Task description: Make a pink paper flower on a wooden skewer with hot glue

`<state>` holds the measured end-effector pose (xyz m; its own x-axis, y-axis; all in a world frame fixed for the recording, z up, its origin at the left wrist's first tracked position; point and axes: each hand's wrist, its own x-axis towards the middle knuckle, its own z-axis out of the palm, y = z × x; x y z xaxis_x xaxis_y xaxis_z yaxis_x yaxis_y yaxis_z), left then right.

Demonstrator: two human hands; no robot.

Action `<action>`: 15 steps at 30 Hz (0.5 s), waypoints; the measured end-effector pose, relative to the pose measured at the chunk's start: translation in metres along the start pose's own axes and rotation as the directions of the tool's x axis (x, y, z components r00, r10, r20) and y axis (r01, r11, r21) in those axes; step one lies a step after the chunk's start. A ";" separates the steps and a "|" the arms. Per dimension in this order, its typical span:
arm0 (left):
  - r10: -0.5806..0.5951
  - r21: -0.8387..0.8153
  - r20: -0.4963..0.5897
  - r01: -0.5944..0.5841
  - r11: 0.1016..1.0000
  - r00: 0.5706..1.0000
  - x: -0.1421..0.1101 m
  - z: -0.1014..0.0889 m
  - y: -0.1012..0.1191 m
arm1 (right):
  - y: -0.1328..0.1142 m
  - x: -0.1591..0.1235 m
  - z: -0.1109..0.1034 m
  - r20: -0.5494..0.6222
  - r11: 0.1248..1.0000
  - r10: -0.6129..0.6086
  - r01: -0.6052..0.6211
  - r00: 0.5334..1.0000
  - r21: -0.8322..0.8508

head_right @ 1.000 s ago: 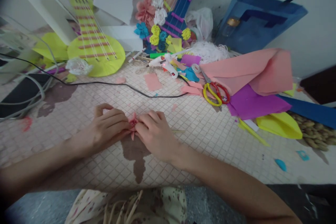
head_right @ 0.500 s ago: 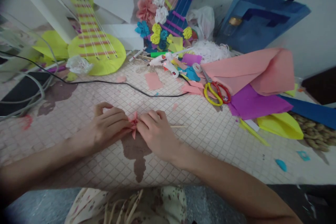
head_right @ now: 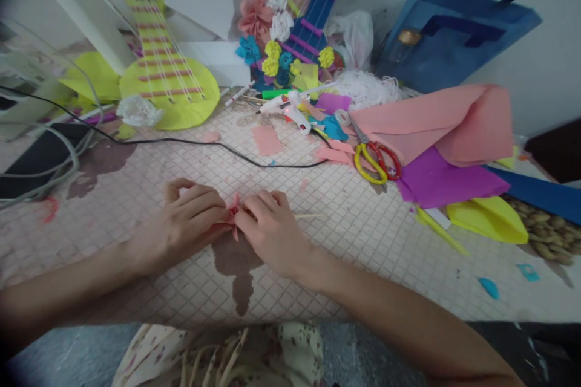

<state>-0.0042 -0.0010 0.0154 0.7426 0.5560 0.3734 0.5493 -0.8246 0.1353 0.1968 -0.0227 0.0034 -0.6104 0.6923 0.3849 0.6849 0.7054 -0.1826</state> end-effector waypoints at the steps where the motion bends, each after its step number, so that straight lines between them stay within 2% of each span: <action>1: -0.004 0.005 -0.006 0.004 1.000 1.000 0.000 0.001 0.001 | 0.000 0.000 0.000 0.004 1.000 0.000 0.000 1.000 -0.003; 9: -0.005 0.054 -0.011 0.005 0.999 1.000 -0.003 0.003 0.002 | 0.002 -0.001 0.003 0.041 0.999 -0.017 0.019 0.999 -0.044; 15: 0.044 0.127 0.007 -0.044 0.991 0.999 -0.005 0.006 0.001 | 0.001 0.001 0.005 0.037 0.999 0.013 -0.011 0.999 -0.048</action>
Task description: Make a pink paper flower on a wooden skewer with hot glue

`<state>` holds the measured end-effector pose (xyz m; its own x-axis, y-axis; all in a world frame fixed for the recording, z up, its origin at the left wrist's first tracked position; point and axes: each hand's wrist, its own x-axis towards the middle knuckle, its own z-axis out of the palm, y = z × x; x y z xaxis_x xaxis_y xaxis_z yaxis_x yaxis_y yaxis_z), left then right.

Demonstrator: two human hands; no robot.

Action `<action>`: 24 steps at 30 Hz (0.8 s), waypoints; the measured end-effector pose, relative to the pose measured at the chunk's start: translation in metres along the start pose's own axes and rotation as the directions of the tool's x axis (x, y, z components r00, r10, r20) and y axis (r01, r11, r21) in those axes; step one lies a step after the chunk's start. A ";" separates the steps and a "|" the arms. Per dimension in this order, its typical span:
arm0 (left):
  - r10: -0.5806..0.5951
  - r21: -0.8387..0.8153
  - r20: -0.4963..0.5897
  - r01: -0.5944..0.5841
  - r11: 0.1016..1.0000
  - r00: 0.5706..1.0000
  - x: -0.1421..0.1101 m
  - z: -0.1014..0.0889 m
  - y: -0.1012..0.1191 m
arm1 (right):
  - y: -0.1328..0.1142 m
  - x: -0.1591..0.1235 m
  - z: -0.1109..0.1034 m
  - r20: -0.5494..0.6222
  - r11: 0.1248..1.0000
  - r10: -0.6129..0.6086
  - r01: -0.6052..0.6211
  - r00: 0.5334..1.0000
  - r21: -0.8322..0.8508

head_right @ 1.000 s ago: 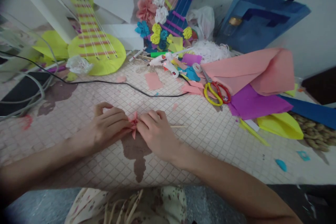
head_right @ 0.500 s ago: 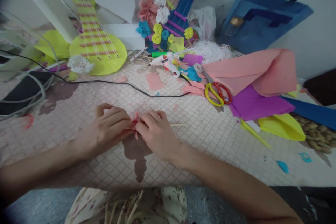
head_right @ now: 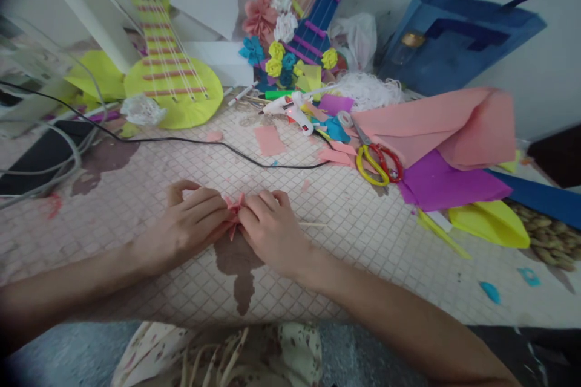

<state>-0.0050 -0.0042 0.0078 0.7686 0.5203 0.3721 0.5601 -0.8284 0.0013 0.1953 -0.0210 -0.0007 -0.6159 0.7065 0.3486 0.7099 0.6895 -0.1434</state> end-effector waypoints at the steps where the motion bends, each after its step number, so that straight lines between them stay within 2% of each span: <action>1: 0.004 0.009 0.008 -0.004 1.000 1.000 0.000 0.000 0.000 | 0.000 0.000 0.000 -0.001 1.000 -0.003 0.003 1.000 -0.009; 6: 0.009 0.028 0.029 -0.010 1.000 1.000 0.001 0.000 0.002 | -0.002 0.002 0.000 0.010 0.999 -0.041 0.041 0.999 -0.029; 12: 0.011 0.033 0.048 -0.013 0.999 0.999 0.001 -0.001 0.004 | -0.002 0.002 0.004 -0.015 0.997 -0.078 0.079 0.997 0.024; 16: -0.036 -0.012 0.016 0.036 0.999 0.999 0.002 -0.003 0.004 | 0.000 0.002 0.002 0.027 0.997 -0.006 0.004 1.000 0.073; 20: -0.076 -0.066 -0.024 0.074 0.995 0.997 0.003 -0.005 0.003 | 0.011 -0.001 -0.009 0.091 0.980 0.035 -0.052 0.995 0.193; 24: -0.106 -0.107 -0.013 0.104 0.989 0.994 0.002 -0.003 0.001 | 0.023 -0.005 -0.021 0.156 0.981 0.086 -0.111 0.984 0.161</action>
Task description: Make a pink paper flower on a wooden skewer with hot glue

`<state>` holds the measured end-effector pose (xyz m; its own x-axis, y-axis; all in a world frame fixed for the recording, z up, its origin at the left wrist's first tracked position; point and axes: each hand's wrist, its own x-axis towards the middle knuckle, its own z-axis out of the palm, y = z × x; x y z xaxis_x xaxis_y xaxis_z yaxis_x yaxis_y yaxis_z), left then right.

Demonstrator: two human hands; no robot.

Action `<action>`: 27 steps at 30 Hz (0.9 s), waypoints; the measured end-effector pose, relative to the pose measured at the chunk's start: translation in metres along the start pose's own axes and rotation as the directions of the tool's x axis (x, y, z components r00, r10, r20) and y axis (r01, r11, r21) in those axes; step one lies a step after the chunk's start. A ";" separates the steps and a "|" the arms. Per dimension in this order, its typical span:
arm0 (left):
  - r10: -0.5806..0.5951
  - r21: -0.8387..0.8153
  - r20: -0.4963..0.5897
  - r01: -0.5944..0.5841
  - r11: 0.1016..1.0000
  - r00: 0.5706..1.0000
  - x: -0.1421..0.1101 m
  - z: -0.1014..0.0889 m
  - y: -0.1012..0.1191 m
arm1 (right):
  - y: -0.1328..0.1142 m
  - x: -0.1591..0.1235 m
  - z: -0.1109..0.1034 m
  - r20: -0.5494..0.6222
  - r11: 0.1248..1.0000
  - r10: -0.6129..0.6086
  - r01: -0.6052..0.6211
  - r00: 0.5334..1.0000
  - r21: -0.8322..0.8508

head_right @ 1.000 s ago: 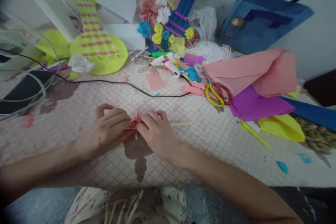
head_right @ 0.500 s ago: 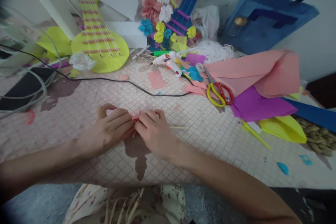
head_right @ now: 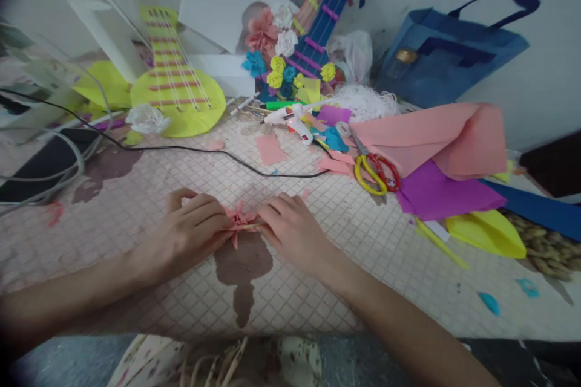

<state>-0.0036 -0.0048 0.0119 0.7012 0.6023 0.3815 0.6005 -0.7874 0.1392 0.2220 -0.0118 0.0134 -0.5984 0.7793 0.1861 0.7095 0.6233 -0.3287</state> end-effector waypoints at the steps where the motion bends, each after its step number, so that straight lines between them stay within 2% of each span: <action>1: -0.007 -0.012 0.008 0.007 1.000 1.000 0.000 0.001 0.000 | 0.001 0.000 -0.002 0.017 1.000 0.004 -0.004 1.000 -0.023; 6: -0.027 -0.051 0.004 0.027 0.998 1.000 -0.002 0.002 0.000 | 0.002 0.001 0.000 0.066 0.996 -0.062 0.065 0.996 -0.060; 13: -0.049 -0.048 0.010 0.049 0.998 0.999 -0.002 0.003 0.000 | -0.001 0.000 0.003 0.052 0.998 -0.052 0.054 0.997 -0.033; 16: -0.048 -0.060 0.018 0.049 0.997 0.999 -0.002 0.003 -0.001 | 0.007 -0.002 -0.010 0.129 0.998 -0.044 0.050 0.991 -0.045; 20: -0.037 -0.088 0.006 0.037 0.995 0.999 -0.001 0.001 -0.001 | 0.040 -0.008 -0.036 0.255 0.999 -0.034 0.027 0.966 0.033; 22: -0.034 -0.091 -0.010 0.033 0.995 0.999 0.000 0.000 -0.001 | 0.060 -0.011 -0.045 0.210 0.998 0.048 -0.054 0.977 0.023; 25: -0.031 -0.103 -0.024 0.028 0.994 0.999 0.002 -0.001 0.000 | 0.083 -0.014 -0.046 0.012 0.980 0.187 -0.185 0.982 -0.076; 27: -0.033 -0.107 -0.033 0.029 0.994 0.999 0.002 0.000 0.000 | 0.092 -0.014 -0.041 -0.100 0.965 0.225 -0.236 0.969 -0.115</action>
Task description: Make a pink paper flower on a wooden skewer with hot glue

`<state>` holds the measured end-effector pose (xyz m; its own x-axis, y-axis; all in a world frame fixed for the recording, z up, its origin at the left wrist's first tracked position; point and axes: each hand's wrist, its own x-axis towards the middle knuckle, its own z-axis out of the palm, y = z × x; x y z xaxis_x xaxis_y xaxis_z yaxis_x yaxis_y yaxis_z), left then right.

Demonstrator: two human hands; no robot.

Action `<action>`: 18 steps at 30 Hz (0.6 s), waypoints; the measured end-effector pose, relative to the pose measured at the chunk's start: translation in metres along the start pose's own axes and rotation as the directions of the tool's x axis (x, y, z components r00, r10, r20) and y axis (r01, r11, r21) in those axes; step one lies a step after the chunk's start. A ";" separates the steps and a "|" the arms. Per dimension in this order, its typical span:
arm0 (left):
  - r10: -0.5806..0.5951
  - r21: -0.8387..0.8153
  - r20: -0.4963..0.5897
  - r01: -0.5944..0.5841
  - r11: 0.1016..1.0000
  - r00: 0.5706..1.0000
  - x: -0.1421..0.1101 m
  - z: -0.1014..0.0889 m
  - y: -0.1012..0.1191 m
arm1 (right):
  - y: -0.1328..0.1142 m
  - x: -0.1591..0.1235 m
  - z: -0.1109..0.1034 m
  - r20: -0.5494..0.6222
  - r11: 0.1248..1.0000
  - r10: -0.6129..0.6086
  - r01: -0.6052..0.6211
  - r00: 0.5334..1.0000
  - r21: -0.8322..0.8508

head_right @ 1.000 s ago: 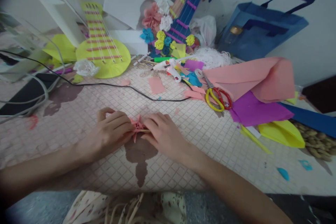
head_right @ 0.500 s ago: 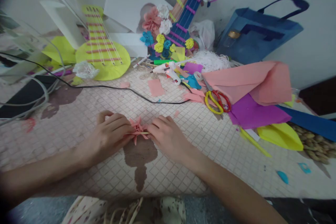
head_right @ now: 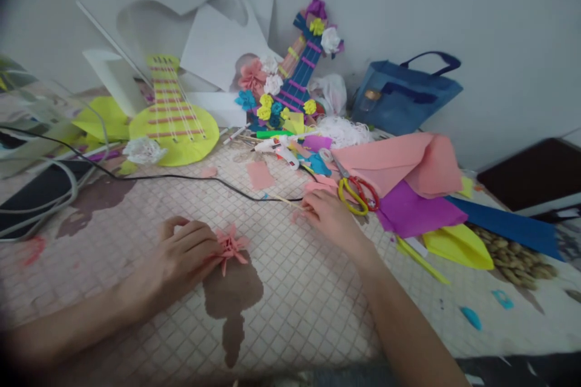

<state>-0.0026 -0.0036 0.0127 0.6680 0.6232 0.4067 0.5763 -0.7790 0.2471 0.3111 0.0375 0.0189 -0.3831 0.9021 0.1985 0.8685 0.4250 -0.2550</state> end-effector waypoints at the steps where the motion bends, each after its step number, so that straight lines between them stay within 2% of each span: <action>1: -0.001 -0.002 -0.006 0.001 1.000 1.000 0.000 0.001 -0.001 | 0.002 0.002 0.003 -0.045 1.000 0.016 -0.016 0.999 0.004; 4: -0.002 -0.018 -0.016 0.001 1.000 1.000 -0.002 0.003 -0.003 | 0.008 0.017 0.008 -0.195 0.998 0.050 -0.040 0.980 0.055; 6: -0.002 -0.026 -0.015 0.002 1.000 1.000 -0.003 0.004 -0.005 | 0.012 0.037 0.008 -0.297 0.999 0.043 -0.031 0.954 0.044; 8: -0.001 -0.028 -0.022 0.001 1.000 1.000 -0.004 0.004 -0.005 | 0.017 0.064 0.009 -0.348 1.000 0.008 -0.010 0.938 -0.003; 9: 0.000 -0.029 -0.027 -0.001 1.000 1.000 -0.004 0.004 -0.005 | 0.019 0.078 0.010 -0.343 1.000 -0.004 -0.001 0.939 -0.016; 14: -0.004 -0.038 -0.027 0.003 0.999 1.000 -0.006 -0.001 -0.005 | 0.026 0.140 0.026 -0.215 0.993 0.081 -0.098 0.973 -0.070; 16: -0.010 -0.034 -0.027 0.009 0.999 1.000 -0.009 -0.004 -0.007 | 0.027 0.149 0.031 -0.173 0.992 0.097 -0.109 0.980 -0.059; 18: -0.014 -0.029 -0.021 0.013 0.999 1.000 -0.012 -0.005 -0.010 | 0.027 0.147 0.031 -0.167 0.990 0.116 -0.127 0.979 -0.055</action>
<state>-0.0190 -0.0037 0.0100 0.6501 0.6323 0.4214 0.5709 -0.7724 0.2782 0.2681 0.1835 0.0118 -0.2217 0.9202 0.3226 0.9261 0.3023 -0.2258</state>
